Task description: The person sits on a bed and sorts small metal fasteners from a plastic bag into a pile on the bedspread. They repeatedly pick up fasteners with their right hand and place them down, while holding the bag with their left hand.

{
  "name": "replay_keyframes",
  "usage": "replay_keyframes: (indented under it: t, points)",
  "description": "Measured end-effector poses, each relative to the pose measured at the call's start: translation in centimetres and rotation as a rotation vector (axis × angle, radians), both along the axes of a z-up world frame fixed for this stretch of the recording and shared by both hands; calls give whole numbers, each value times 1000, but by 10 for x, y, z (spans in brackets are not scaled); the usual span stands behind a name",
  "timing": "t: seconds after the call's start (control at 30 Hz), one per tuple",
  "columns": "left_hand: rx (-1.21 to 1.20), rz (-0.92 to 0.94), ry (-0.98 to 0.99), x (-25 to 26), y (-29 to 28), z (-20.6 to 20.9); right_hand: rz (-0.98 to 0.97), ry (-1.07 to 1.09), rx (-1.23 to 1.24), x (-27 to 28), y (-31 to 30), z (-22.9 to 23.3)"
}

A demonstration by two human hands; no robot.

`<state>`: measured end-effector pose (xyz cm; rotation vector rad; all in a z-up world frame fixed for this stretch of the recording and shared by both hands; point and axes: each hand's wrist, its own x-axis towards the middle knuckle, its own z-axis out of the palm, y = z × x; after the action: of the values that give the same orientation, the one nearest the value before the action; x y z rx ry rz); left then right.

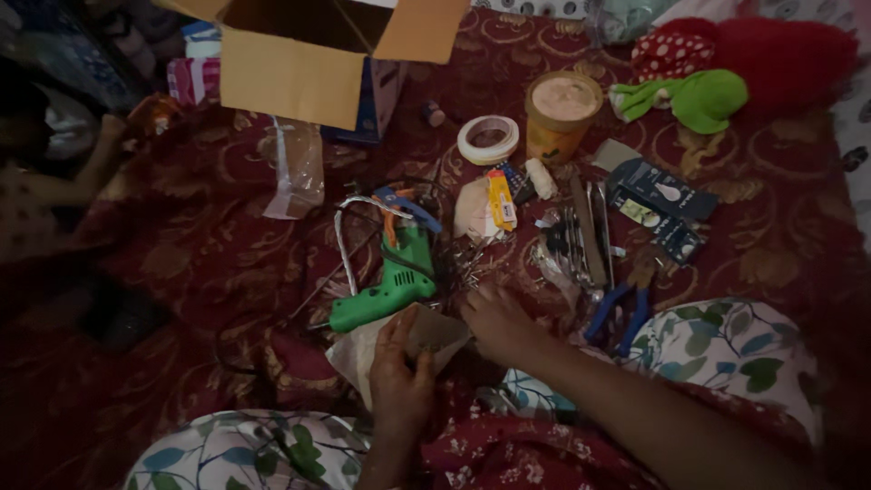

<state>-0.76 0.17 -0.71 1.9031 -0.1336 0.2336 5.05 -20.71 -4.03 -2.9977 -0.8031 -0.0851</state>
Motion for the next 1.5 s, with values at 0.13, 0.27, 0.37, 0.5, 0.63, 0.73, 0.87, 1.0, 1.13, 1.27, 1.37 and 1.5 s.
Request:
replay_keyframes:
  t: [0.13,0.27,0.37,0.5,0.63,0.73,0.87,1.0,1.13,1.27,1.37,1.5]
  points:
    - [31,-3,-21,0,3,0,-201,184,225,14,-5,33]
    - [33,18,183,2,0,11,-576,416,473,21,-28,69]
    - [42,13,184,3,0,13,-685,454,756,33,-51,59]
    - [-32,-4,39,1,1,8,-585,450,1012,46,-71,30]
    - [-11,25,187,0,2,10,-584,480,1123,48,-73,32]
    - [12,22,165,0,1,7,-613,420,1135,46,-77,45]
    - [55,4,-28,1,1,-2,-667,280,1250,41,-85,67]
    - [44,9,43,1,1,3,-799,364,944,30,-102,85]
    - [5,5,203,-1,1,14,-696,523,331,11,-124,83]
    - [-13,-16,192,-1,0,12,-746,611,77,10,-126,87]
    - [0,-19,102,0,1,5,-668,605,40,7,-127,92]
    - [-48,-31,-49,1,0,-6,-397,188,199,16,-113,67]
